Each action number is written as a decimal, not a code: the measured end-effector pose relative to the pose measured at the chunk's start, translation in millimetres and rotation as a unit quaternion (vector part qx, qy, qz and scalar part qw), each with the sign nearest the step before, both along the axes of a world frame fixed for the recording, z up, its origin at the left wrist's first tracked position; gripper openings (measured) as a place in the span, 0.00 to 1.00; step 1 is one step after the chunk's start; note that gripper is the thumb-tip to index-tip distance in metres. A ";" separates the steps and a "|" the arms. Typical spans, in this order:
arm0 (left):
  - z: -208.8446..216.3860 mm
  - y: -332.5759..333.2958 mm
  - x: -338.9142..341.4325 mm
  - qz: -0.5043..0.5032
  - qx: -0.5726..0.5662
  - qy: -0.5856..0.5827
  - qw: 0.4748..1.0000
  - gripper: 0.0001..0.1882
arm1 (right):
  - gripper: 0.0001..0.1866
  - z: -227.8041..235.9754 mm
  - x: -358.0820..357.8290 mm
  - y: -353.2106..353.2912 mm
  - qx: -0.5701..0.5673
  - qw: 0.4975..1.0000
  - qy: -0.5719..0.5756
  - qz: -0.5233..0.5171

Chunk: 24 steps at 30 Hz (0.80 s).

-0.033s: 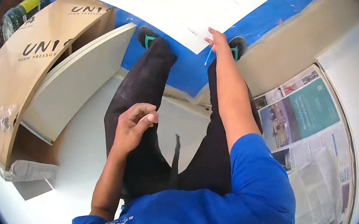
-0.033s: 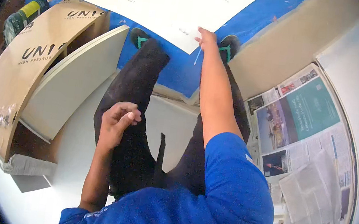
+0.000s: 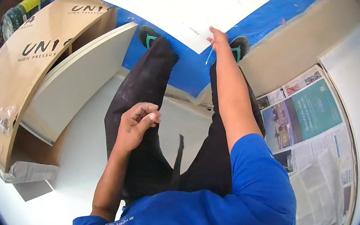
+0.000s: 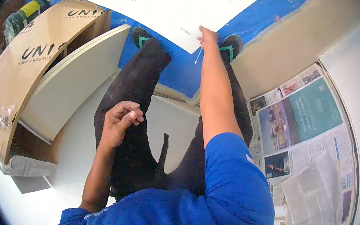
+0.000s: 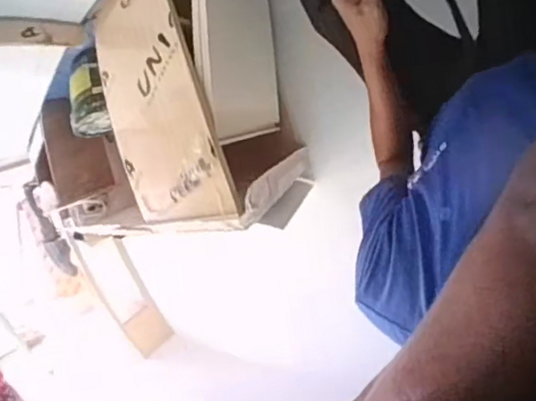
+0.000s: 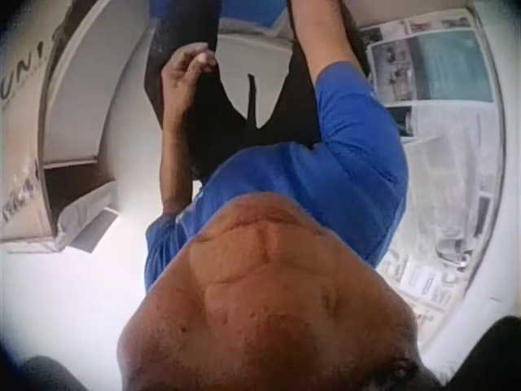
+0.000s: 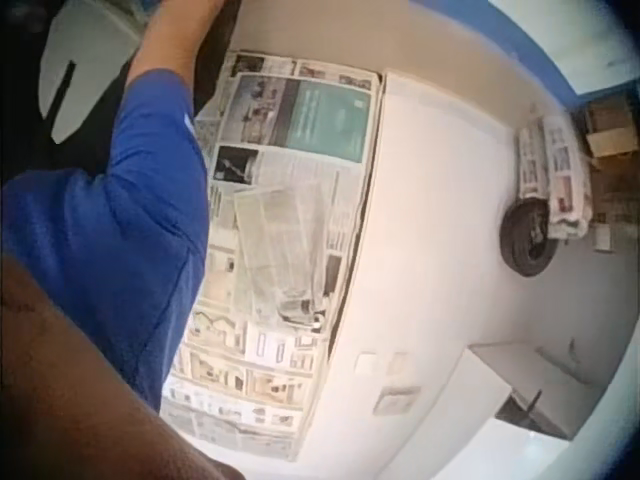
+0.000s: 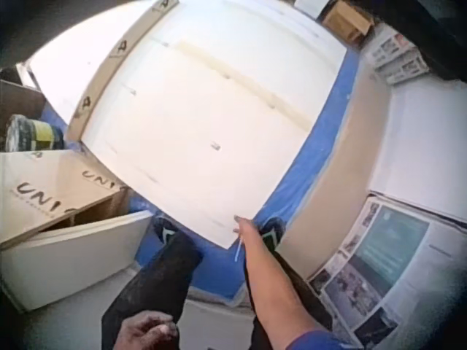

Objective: The person uses a utility knife to cut a white laminate sheet on the floor and then positions a curved wooden template against a curved white surface to check the fit.

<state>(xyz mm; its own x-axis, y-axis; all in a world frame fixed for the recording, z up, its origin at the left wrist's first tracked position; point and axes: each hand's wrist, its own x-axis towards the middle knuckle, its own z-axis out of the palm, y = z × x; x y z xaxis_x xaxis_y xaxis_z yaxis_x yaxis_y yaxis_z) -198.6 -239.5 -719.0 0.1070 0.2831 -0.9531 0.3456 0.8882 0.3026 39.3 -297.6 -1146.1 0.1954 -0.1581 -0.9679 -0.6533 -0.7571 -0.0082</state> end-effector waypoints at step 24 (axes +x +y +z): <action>-35.3 -21.3 -7.9 0.142 0.050 -0.021 0.988 0.07 | 0.11 416.0 67.9 206.9 0.346 0.934 0.094 0.004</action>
